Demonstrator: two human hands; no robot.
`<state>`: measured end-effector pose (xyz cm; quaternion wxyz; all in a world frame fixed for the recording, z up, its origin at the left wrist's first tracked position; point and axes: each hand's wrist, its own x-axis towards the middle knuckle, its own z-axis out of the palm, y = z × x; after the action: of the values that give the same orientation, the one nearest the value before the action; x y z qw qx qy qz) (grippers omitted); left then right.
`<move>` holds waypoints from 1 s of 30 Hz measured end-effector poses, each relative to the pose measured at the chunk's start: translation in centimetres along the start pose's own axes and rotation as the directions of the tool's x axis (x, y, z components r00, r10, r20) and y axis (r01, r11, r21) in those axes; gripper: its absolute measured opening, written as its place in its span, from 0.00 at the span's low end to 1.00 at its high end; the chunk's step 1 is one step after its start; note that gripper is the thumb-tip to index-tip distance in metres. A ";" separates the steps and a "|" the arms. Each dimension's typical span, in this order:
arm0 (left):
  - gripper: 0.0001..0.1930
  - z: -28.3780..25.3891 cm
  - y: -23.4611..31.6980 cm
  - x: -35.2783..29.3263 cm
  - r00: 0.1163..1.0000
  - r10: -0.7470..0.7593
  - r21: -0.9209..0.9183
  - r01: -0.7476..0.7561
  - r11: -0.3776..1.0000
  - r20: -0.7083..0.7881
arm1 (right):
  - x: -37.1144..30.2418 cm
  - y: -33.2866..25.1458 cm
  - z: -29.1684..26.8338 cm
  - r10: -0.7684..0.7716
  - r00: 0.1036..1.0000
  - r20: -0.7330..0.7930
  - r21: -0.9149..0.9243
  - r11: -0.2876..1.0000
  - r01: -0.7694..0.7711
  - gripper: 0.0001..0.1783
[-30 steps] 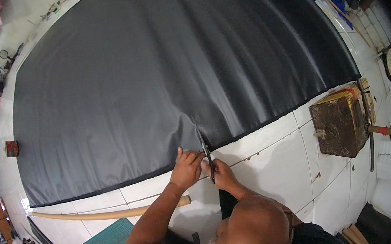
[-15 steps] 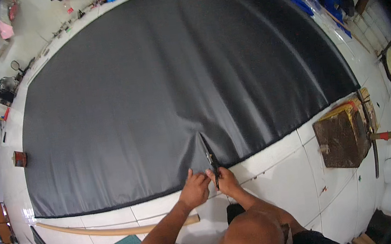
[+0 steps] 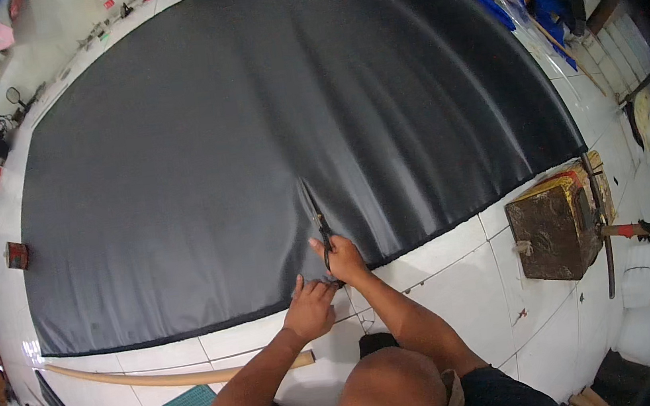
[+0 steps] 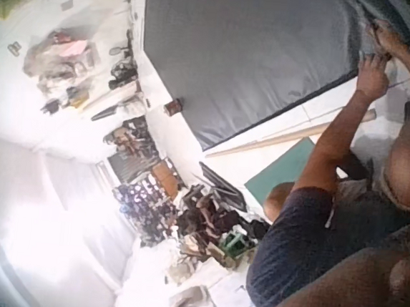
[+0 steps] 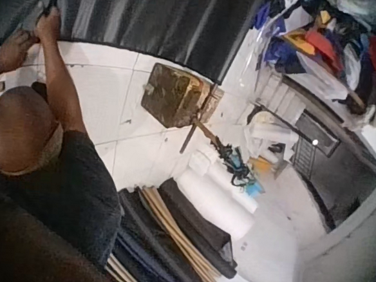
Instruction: The person cuts a large sheet of dark textile material using shears on the floor of a workshop, aligning the material with a wooden rod and moving it as they proceed.
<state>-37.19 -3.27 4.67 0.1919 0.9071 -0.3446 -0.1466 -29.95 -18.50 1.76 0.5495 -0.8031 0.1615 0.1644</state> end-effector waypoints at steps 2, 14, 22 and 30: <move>0.30 0.3 0.4 -0.5 0.998 -0.056 0.063 0.056 0.996 -0.001 | -0.5 -1.5 0.0 0.081 0.994 0.067 0.046 0.995 -0.085 0.35; 0.34 -0.5 2.4 0.1 0.988 -0.144 0.071 0.140 0.988 0.052 | 7.6 -5.6 0.8 -0.011 1.000 -0.006 0.109 0.994 0.012 0.33; 0.38 -1.6 4.0 3.8 0.933 -0.327 0.019 0.328 0.944 0.152 | 8.5 -6.4 -0.7 0.132 0.987 0.095 0.191 0.970 -0.148 0.29; 0.36 -0.8 3.9 3.6 0.935 -0.336 0.081 0.329 0.941 0.111 | 11.2 -8.5 -1.3 0.068 0.987 0.146 0.202 0.975 -0.097 0.32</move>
<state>-36.54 -8.22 6.69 0.1150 0.9469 -0.2018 -0.2221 -16.09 -17.66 4.34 0.6330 -0.7205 0.1726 0.2247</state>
